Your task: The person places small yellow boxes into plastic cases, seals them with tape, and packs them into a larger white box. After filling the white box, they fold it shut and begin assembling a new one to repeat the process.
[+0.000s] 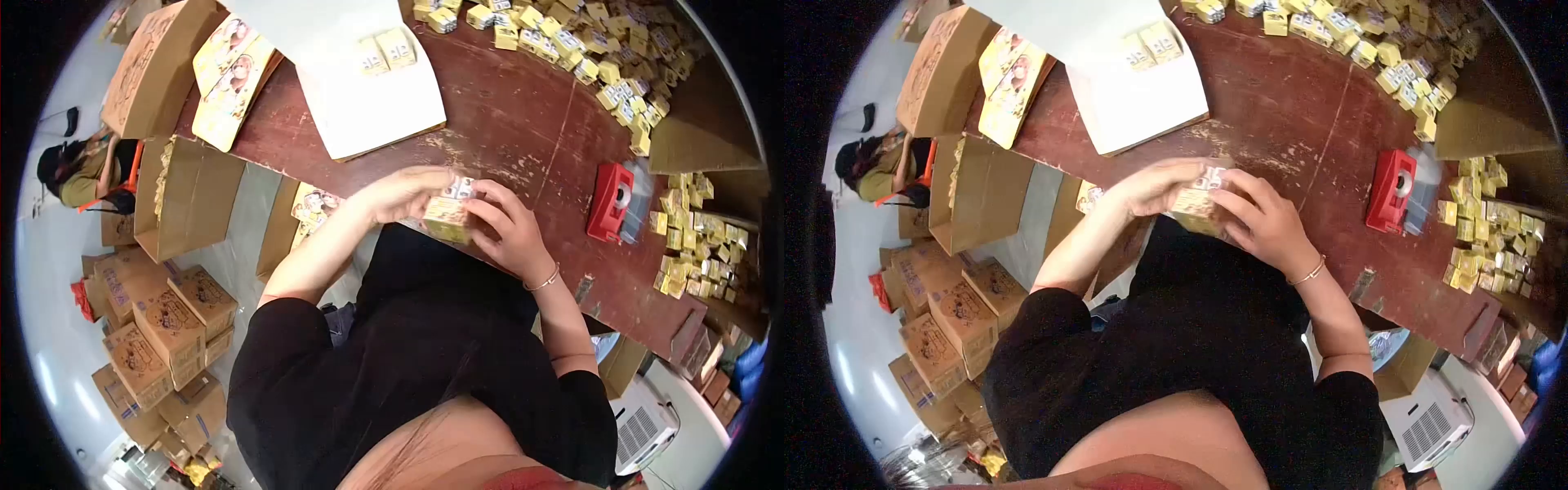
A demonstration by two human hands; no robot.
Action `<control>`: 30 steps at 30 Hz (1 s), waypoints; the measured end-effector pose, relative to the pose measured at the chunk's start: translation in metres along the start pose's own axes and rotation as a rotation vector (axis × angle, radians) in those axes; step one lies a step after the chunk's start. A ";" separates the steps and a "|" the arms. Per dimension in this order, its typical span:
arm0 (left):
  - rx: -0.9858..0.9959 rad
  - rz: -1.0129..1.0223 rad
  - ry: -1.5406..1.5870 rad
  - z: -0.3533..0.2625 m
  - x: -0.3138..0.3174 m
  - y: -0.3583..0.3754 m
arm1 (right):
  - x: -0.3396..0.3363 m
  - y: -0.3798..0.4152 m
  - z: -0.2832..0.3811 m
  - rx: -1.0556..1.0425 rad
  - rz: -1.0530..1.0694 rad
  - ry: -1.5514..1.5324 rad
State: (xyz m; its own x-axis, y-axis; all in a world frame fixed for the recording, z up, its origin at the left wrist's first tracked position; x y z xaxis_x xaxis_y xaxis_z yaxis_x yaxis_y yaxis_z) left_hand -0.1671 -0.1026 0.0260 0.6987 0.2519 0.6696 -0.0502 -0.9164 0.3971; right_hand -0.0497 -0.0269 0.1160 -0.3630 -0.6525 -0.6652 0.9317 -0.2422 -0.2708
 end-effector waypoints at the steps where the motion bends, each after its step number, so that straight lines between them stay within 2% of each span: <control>1: 0.105 0.007 -0.129 -0.027 -0.011 0.010 | -0.004 -0.006 0.002 0.046 -0.021 -0.040; 2: 0.221 -0.202 -0.267 -0.058 -0.034 0.026 | -0.010 -0.010 0.002 0.097 -0.040 -0.075; 3: 0.280 -0.440 -0.567 -0.094 -0.056 0.048 | -0.012 -0.007 -0.010 0.210 -0.035 -0.117; 4: 0.437 -0.687 -0.754 -0.127 -0.068 0.070 | -0.017 -0.002 -0.020 0.264 -0.054 -0.140; 5: 0.590 -0.791 -1.038 -0.146 -0.111 0.075 | -0.020 0.003 -0.031 0.320 -0.074 -0.164; 6: 0.657 -0.978 -1.265 -0.165 -0.121 0.082 | -0.025 0.008 -0.039 0.323 -0.137 -0.173; 7: 0.653 -0.974 -1.266 -0.169 -0.133 0.069 | -0.032 0.012 -0.047 0.361 -0.149 -0.128; 8: 0.756 -1.034 -1.306 -0.177 -0.139 0.060 | -0.042 0.016 -0.056 0.400 -0.164 -0.080; 9: 0.864 -1.089 -1.342 -0.182 -0.144 0.053 | -0.060 0.019 -0.061 0.386 -0.280 -0.032; 10: 0.867 -1.072 -1.340 -0.179 -0.154 0.039 | -0.081 0.029 -0.075 0.439 -0.379 -0.046; 11: 0.935 -1.162 -1.239 -0.177 -0.166 0.035 | -0.113 0.035 -0.075 0.305 -0.533 0.228; 12: 0.999 -1.245 -1.130 -0.175 -0.171 0.031 | -0.144 0.063 -0.106 0.367 -0.701 0.254; 13: 0.848 -1.280 -0.858 -0.167 -0.167 0.030 | -0.175 0.106 -0.163 0.564 -0.860 0.069; 15: 0.676 -1.431 -0.910 -0.167 -0.134 0.033 | -0.228 0.165 -0.226 0.799 -0.980 0.162; 16: 0.637 -1.382 -0.922 -0.159 -0.168 0.019 | -0.247 0.194 -0.263 0.942 -0.885 0.460; 17: 0.714 -1.354 -0.825 -0.160 -0.132 0.027 | -0.249 0.197 -0.274 1.035 -0.779 0.429; 18: 0.715 -1.355 -0.830 -0.160 -0.135 0.024 | -0.247 0.200 -0.289 1.239 -0.570 0.654; 19: 0.714 -1.373 -0.896 -0.157 -0.164 0.023 | -0.235 0.221 -0.331 1.301 -0.493 0.496; 20: 0.698 -1.393 -1.014 -0.163 -0.160 0.027 | -0.229 0.217 -0.338 1.174 -0.487 0.534; 22: 0.727 -1.396 -0.968 -0.157 -0.202 0.031 | -0.228 0.214 -0.318 1.287 -0.561 0.491; 24: 0.776 -1.367 -0.970 -0.158 -0.199 0.036 | -0.227 0.211 -0.301 1.297 -0.657 0.557; 26: 0.668 -1.381 -0.997 -0.160 -0.184 0.041 | -0.231 0.215 -0.286 1.297 -0.748 0.614; 27: 0.850 -1.210 -1.054 -0.165 -0.196 0.040 | -0.236 0.216 -0.277 1.304 -0.767 0.668; 28: 0.852 -1.208 -1.060 -0.168 -0.177 0.045 | -0.241 0.218 -0.268 1.309 -0.783 0.722; 29: 0.960 -1.255 -1.323 -0.177 -0.122 0.056 | -0.249 0.223 -0.253 1.280 -0.887 0.760; 30: 1.063 -1.292 -1.591 -0.177 -0.072 0.058 | -0.252 0.217 -0.225 1.204 -0.925 0.420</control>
State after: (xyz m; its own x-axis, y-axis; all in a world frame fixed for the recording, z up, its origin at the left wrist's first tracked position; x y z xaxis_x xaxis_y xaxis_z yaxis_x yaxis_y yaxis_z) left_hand -0.3465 -0.1189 0.1113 -0.1189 0.7609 -0.6379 0.6160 -0.4474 -0.6484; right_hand 0.2406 0.2464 0.0683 -0.5787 0.2279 -0.7830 -0.2158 -0.9687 -0.1225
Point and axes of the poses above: each hand's wrist, its own y-axis away from the middle knuckle, its own x-axis out of the palm, z = x × y, the point moved 8 cm from there along -y, towards the middle knuckle, and after that the axes turned 8 degrees about x, right-handed, at the moved point
